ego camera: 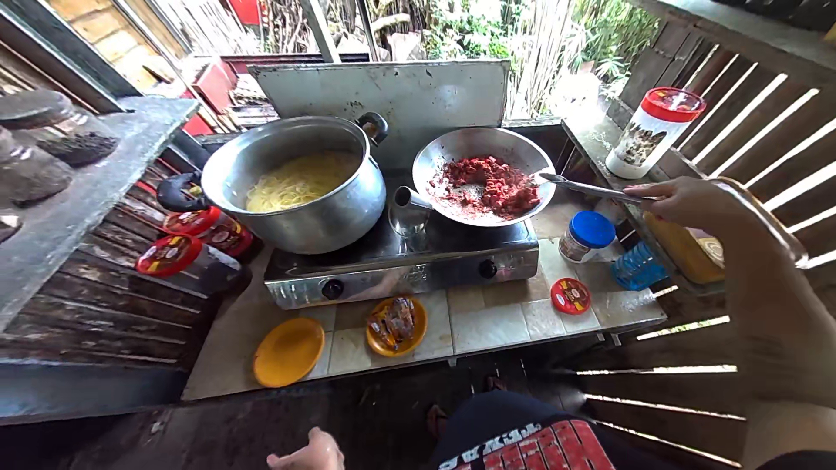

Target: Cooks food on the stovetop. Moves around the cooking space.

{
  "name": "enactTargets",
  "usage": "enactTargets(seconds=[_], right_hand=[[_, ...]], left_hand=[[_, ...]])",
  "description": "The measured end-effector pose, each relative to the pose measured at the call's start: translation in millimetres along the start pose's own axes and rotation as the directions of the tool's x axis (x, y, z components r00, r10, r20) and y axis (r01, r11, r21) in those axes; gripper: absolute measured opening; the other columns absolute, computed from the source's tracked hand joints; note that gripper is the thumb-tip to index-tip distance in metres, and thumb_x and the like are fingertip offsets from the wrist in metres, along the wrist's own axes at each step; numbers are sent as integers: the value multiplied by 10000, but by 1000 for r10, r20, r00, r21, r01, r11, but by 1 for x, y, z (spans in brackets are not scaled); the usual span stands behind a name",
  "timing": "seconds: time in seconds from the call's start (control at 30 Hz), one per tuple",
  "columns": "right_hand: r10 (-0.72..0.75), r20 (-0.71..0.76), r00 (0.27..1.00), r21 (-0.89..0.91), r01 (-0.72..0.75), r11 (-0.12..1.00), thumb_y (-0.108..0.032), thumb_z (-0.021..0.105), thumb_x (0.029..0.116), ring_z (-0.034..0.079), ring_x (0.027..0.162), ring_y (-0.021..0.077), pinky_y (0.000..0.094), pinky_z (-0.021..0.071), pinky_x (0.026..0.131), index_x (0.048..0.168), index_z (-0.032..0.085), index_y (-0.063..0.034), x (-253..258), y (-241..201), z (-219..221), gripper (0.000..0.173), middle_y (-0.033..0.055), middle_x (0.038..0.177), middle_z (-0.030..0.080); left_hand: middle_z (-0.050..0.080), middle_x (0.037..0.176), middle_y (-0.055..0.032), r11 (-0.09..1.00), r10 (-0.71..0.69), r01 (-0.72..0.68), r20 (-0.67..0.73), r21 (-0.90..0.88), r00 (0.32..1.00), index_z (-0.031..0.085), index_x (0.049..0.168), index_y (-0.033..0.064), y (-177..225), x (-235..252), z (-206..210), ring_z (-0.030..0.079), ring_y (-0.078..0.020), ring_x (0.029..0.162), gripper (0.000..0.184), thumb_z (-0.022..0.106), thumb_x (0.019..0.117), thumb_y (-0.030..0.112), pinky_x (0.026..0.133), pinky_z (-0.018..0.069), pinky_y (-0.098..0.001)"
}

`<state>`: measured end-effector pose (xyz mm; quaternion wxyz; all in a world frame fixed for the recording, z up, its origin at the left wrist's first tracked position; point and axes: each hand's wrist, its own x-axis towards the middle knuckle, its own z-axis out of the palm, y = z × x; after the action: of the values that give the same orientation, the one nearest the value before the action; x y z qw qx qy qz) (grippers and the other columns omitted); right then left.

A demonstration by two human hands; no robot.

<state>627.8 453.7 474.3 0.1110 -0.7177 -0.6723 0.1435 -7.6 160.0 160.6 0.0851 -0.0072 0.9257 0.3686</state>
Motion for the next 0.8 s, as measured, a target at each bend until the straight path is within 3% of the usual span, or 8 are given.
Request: enactTargets(seconds=[0.07, 0.13, 0.3, 0.4, 0.5, 0.63, 0.73, 0.8], right_hand=[[18, 26, 999, -177, -13, 984, -215, 532, 1048, 656, 1146, 433, 709, 487, 909, 1386, 669, -306, -1, -46, 18, 377, 187, 1252, 705], [173, 192, 966, -151, -145, 978, -144, 459, 1074, 526, 1357, 441, 696, 392, 1052, 1497, 564, -269, -7, -125, 20, 454, 199, 1449, 591], [22, 143, 990, -153, 0, 988, -159, 449, 1086, 587, 1312, 382, 622, 416, 1066, 1510, 546, -291, -6, -174, 35, 454, 142, 1410, 641], [-323, 38, 946, -272, 320, 907, -107, 490, 1031, 703, 1027, 424, 645, 519, 817, 1442, 618, -346, -3, -170, 63, 492, 194, 1135, 735], [-445, 41, 895, -379, 426, 822, 6, 526, 978, 666, 1031, 471, 602, 542, 790, 1455, 604, -267, 9, -196, 103, 555, 280, 1123, 677], [-220, 29, 975, -398, 213, 892, -7, 552, 988, 590, 1179, 538, 659, 501, 901, 1445, 569, -64, 51, -223, 119, 462, 353, 1271, 597], [-12, 54, 998, -354, 30, 935, -98, 615, 946, 635, 1165, 482, 704, 492, 876, 1225, 691, -19, 41, -220, 73, 300, 274, 1218, 679], [101, 140, 985, -365, -44, 930, -140, 556, 1010, 581, 1274, 452, 707, 442, 967, 1284, 671, -25, 18, -212, 27, 319, 242, 1321, 648]], left_hand=[[219, 1616, -338, 999, -7, 6, 1, 31, 1000, 161, 1627, -12, 2, -4, 4, 317, -435, 1483, 866, 677, 960, 187, 1178, 373, -470], [223, 1608, -349, 1000, 13, -13, 9, 28, 1000, 165, 1622, -22, 7, -6, 4, 315, -456, 1477, 862, 682, 960, 171, 1177, 370, -479], [225, 1609, -341, 999, 41, -41, -7, 24, 999, 186, 1624, -3, 4, -1, 2, 316, -457, 1479, 845, 678, 957, 160, 1171, 382, -481], [228, 1610, -332, 998, 15, -14, -14, 60, 1000, 202, 1626, 14, -6, 4, 6, 336, -447, 1470, 846, 684, 948, 172, 1154, 405, -477], [215, 1611, -338, 999, 21, -21, -8, 46, 1000, 213, 1623, 13, -10, 9, 15, 310, -462, 1478, 858, 702, 934, 163, 1159, 392, -495], [202, 1619, -334, 998, 50, -50, 10, 39, 999, 211, 1625, 20, -3, 8, 22, 314, -463, 1476, 857, 702, 936, 160, 1154, 399, -487], [194, 1626, -326, 998, 59, -60, 20, 37, 998, 210, 1626, 25, 1, 8, 22, 306, -454, 1484, 842, 690, 947, 158, 1158, 399, -475], [188, 1630, -326, 997, 54, -55, 25, 46, 998, 212, 1626, 26, -4, 9, 23, 298, -459, 1488, 831, 680, 952, 156, 1161, 394, -480]])
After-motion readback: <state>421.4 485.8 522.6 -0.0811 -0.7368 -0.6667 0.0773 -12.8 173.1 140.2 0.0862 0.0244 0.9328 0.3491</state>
